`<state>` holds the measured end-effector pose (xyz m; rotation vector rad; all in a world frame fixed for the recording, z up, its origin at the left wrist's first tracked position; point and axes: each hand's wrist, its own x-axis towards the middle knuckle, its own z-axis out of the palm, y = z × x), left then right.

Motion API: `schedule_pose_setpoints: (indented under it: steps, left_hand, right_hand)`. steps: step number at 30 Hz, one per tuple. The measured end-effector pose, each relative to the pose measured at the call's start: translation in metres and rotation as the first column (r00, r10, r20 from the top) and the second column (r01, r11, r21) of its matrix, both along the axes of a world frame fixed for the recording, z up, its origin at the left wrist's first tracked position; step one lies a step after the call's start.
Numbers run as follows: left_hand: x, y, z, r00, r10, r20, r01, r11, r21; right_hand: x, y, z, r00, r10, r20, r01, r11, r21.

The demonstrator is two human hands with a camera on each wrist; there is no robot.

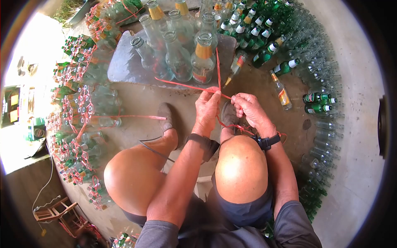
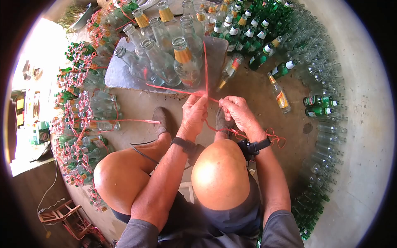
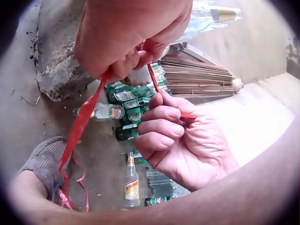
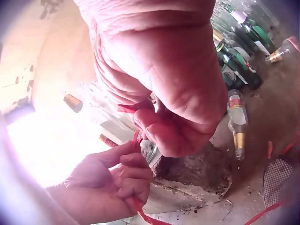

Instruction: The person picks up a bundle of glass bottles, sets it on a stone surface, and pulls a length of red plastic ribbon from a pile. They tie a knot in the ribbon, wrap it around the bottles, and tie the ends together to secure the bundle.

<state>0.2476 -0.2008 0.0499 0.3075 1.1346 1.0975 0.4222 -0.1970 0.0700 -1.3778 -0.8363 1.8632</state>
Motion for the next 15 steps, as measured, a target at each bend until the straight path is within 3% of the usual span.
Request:
schedule_pose_setpoints:
  steps: [4, 9, 15]
  left_hand:
    - [-0.001, 0.003, 0.005, 0.994, 0.08, 0.07, -0.08, 0.997, -0.009]
    - [-0.006, 0.007, 0.002, 0.994, -0.004, 0.108, 0.007, 1.0, -0.02]
    - [-0.003, 0.01, -0.007, 1.0, 0.003, 0.017, -0.003, 1.0, 0.003]
  right_hand:
    - [0.005, 0.003, -0.004, 0.997, -0.021, -0.078, 0.017, 0.999, -0.048]
    - [0.01, 0.005, -0.005, 0.98, -0.083, -0.182, 0.06, 0.99, -0.128]
    - [0.012, 0.013, -0.007, 0.923, -0.178, -0.34, 0.107, 0.97, -0.219]
